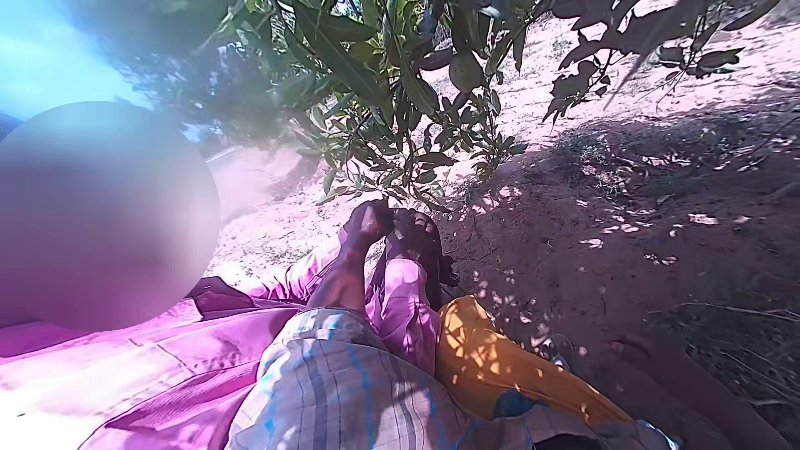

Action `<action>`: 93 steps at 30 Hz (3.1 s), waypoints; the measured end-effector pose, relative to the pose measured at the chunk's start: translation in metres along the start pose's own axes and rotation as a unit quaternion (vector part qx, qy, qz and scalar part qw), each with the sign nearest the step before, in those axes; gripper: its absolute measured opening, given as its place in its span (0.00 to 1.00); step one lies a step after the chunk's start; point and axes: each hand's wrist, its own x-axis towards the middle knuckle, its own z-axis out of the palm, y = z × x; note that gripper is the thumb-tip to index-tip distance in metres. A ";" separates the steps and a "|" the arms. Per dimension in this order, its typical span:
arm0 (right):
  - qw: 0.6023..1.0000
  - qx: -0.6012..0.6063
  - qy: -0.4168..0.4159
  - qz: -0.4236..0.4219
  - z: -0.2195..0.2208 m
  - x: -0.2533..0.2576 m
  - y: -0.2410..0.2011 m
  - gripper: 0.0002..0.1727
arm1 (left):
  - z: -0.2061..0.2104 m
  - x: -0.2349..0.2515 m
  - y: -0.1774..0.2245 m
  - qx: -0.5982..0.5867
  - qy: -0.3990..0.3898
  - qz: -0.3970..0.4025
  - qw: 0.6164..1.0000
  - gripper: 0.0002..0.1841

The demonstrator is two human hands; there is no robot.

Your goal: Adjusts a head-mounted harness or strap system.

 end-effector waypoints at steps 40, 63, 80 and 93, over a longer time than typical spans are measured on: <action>0.999 -0.033 -0.008 -0.008 0.002 0.003 0.011 0.17 | -0.044 -0.002 0.018 -0.096 -0.194 0.039 0.975 0.09; 1.000 -0.010 -0.005 0.001 0.000 0.003 0.013 0.16 | -0.083 -0.002 0.109 -0.038 -0.230 0.090 0.968 0.12; 1.000 -0.003 -0.013 0.019 0.002 0.005 0.015 0.17 | -0.062 -0.006 0.039 0.049 -0.275 -0.115 0.953 0.30; 0.999 0.002 0.019 -0.035 0.005 0.000 0.027 0.17 | -0.054 -0.024 0.054 0.066 -0.253 -0.082 0.962 0.20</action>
